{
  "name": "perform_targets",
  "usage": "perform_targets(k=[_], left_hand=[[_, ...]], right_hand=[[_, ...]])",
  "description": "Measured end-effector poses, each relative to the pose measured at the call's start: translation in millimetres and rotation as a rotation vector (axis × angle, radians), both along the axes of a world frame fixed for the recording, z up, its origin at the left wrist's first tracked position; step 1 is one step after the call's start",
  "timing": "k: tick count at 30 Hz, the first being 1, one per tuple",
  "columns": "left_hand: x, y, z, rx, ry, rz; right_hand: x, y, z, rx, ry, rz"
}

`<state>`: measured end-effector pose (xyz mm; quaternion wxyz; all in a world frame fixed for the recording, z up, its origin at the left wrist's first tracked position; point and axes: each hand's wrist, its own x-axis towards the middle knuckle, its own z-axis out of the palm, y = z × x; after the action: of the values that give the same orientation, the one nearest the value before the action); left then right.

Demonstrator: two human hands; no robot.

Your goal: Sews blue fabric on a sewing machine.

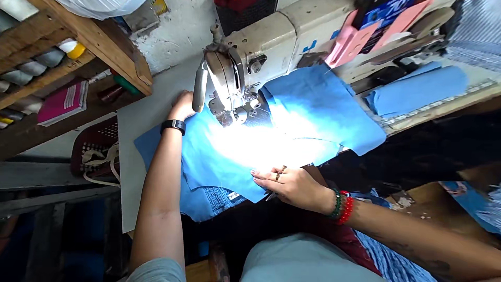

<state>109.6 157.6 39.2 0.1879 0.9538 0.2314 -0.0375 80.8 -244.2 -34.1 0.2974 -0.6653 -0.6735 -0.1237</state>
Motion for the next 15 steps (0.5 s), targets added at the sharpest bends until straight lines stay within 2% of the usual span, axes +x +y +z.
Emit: perform_targets(k=[4, 8, 11, 15], left_hand=[[9.7, -35.5, -16.1, 0.11, -0.106, 0.127], [19.6, -75.2, -12.7, 0.182, -0.19, 0.137], [16.9, -94.4, -4.6, 0.097, -0.312, 0.095], [11.1, -103.4, 6.5, -0.015, -0.305, 0.043]], right_hand=[[1.9, -7.1, 4.5, -0.036, 0.009, -0.024], [4.8, -15.8, 7.1, -0.054, -0.001, -0.066], [4.0, -22.5, 8.2, -0.063, -0.009, -0.086], [-2.7, -32.4, 11.9, -0.07, 0.016, -0.088]])
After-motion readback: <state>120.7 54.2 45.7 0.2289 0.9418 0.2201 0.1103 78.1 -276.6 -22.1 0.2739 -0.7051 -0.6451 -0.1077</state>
